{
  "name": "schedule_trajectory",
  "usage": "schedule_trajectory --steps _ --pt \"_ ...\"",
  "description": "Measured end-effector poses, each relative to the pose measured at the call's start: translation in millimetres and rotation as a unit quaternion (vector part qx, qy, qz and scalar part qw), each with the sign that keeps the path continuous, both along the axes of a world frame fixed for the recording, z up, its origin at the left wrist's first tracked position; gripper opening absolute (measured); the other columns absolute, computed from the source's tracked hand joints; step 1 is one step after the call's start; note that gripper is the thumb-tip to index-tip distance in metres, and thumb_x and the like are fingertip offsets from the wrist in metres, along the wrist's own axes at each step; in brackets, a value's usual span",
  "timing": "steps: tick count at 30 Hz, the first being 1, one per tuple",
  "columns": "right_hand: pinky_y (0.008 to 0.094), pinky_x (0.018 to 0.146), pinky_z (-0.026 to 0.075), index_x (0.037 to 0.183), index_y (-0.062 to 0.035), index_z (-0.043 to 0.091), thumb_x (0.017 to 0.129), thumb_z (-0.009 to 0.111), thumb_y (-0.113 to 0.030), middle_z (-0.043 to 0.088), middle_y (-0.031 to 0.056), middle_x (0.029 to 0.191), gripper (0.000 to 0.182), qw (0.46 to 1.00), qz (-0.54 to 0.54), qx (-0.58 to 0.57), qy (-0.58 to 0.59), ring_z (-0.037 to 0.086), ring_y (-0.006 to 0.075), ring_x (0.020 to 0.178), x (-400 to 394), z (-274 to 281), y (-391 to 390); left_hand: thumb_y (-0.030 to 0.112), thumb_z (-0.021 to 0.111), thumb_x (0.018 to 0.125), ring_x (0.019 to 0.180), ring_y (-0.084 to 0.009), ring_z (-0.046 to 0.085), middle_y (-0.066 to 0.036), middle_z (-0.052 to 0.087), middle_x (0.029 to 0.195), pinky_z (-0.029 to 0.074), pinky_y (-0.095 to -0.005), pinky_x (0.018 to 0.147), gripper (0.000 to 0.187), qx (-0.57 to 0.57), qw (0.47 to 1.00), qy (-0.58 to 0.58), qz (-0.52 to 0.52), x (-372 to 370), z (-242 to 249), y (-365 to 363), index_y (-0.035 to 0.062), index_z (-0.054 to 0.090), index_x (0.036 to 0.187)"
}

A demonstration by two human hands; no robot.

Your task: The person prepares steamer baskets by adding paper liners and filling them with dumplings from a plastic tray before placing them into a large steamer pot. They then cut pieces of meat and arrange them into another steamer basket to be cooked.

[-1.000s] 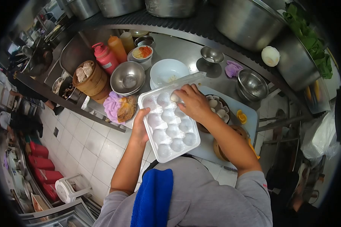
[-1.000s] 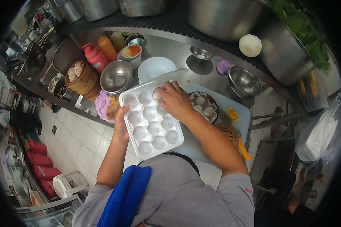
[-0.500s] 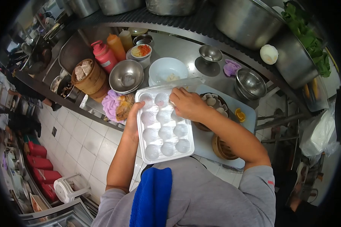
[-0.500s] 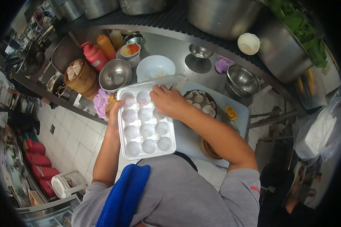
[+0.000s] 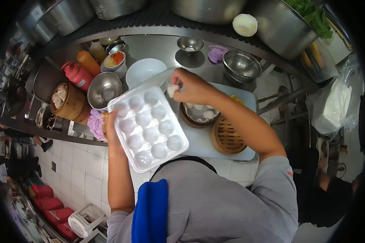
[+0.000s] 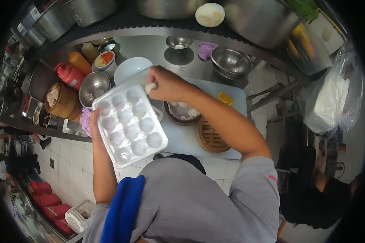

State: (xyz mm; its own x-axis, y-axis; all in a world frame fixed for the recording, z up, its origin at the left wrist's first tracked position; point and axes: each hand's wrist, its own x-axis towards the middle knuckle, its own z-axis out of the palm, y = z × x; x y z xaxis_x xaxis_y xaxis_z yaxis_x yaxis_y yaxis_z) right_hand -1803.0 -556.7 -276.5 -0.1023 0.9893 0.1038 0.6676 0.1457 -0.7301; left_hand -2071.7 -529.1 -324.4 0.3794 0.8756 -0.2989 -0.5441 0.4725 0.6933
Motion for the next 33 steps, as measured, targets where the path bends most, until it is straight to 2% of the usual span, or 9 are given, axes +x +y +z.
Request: schedule_trajectory --steps 5,8,11,14,20,23,26,29,33 --pt "0.0349 0.068 0.046 0.095 -0.0071 0.05 0.072 0.064 -0.013 0.054 0.0102 0.088 0.028 0.988 -0.025 -0.133 -0.069 0.057 0.0209 0.081 52.2 -42.7 -37.4 0.04 0.045 0.085 0.103 -0.0296 0.06 -0.016 0.058 0.118 0.049 -0.0422 0.089 0.056 -0.036 0.997 -0.065 0.005 -9.4 4.1 -9.9 0.0026 0.05 0.126" --pt "0.0401 0.071 0.048 0.093 -0.0054 0.052 0.075 0.063 -0.016 0.057 0.0142 0.093 0.024 0.98 0.0 -0.049 -0.192 0.06 0.0289 0.084 43.9 -80.2 -57.1 0.041 0.046 0.085 0.107 -0.0293 0.058 -0.015 0.057 0.121 0.048 -0.0426 0.091 0.056 -0.051 0.997 -0.06 -0.006 -9.8 0.8 -9.9 0.0049 0.05 0.127" --pt "0.0419 0.075 0.048 0.094 -0.005 0.052 0.076 0.062 -0.016 0.057 0.0131 0.095 0.023 0.982 0.009 -0.086 -0.167 0.06 0.0306 0.088 38.2 -93.5 -66.4 0.041 0.047 0.085 0.109 -0.0292 0.057 -0.014 0.057 0.121 0.047 -0.0428 0.092 0.055 -0.057 0.997 -0.048 -0.005 -10.8 -10.3 -3.4 0.0061 0.049 0.127" --pt "0.0408 0.077 0.049 0.094 -0.0053 0.054 0.077 0.06 -0.015 0.057 0.0125 0.096 0.02 0.994 -0.013 -0.049 -0.101 0.06 0.031 0.088 46.1 -104.9 -70.6 0.041 0.047 0.085 0.109 -0.0291 0.056 -0.013 0.057 0.121 0.046 -0.0429 0.093 0.055 -0.066 0.997 -0.045 -0.007 -10.3 -13.7 -2.4 0.0068 0.049 0.128" --pt "0.0396 0.077 0.049 0.089 -0.0071 0.059 0.08 0.058 -0.015 0.059 0.0136 0.096 0.012 0.988 -0.015 -0.047 -0.148 0.06 0.0317 0.09 45.6 -103.2 -71.7 0.04 0.048 0.085 0.11 -0.029 0.056 -0.014 0.056 0.122 0.046 -0.0429 0.093 0.055 -0.057 0.997 -0.061 -0.003 -10.7 -22.4 -0.5 0.0066 0.048 0.129" --pt "0.0403 0.076 0.049 0.088 -0.0075 0.06 0.082 0.058 -0.016 0.059 0.0135 0.093 0.011 0.988 -0.028 -0.137 -0.069 0.06 0.0313 0.089 54.8 -94.5 -70.8 0.043 0.048 0.085 0.108 -0.0292 0.057 -0.014 0.057 0.121 0.047 -0.0424 0.092 0.056 -0.046 0.997 -0.064 -0.003 -4.0 -14.6 -4.6 0.006 0.049 0.127" --pt "0.0399 0.074 0.048 0.088 -0.0049 0.059 0.082 0.06 -0.012 0.059 0.0104 0.094 0.01 0.994 -0.037 -0.059 -0.09 0.06 0.0281 0.085 50.0 -92.4 -67.6 0.039 0.048 0.085 0.109 -0.029 0.056 -0.014 0.056 0.122 0.046 -0.0422 0.093 0.054 -0.045 0.996 -0.077 -0.006 2.2 -16.4 -3.9 0.0051 0.048 0.128" --pt "0.0388 0.074 0.048 0.093 -0.0064 0.061 0.081 0.061 -0.011 0.058 0.0092 0.099 0.013 0.978 0.013 -0.073 -0.194 0.059 0.0278 0.089 38.6 -93.6 -62.8 0.036 0.048 0.086 0.11 -0.0287 0.055 -0.014 0.056 0.122 0.046 -0.0423 0.094 0.052 -0.046 0.995 -0.085 -0.009 2.9 -20.4 0.6 0.0043 0.048 0.128" --pt "0.0397 0.076 0.049 0.104 -0.0073 0.057 0.08 0.062 -0.009 0.053 0.0092 0.103 0.024 0.976 0.013 -0.123 -0.18 0.058 0.0284 0.092 41.4 -95.6 -65.9 0.041 0.049 0.084 0.108 -0.0298 0.057 -0.014 0.057 0.121 0.047 -0.0433 0.093 0.055 -0.041 0.997 -0.061 -0.005 4.4 -25.6 1.2 0.0056 0.049 0.127"
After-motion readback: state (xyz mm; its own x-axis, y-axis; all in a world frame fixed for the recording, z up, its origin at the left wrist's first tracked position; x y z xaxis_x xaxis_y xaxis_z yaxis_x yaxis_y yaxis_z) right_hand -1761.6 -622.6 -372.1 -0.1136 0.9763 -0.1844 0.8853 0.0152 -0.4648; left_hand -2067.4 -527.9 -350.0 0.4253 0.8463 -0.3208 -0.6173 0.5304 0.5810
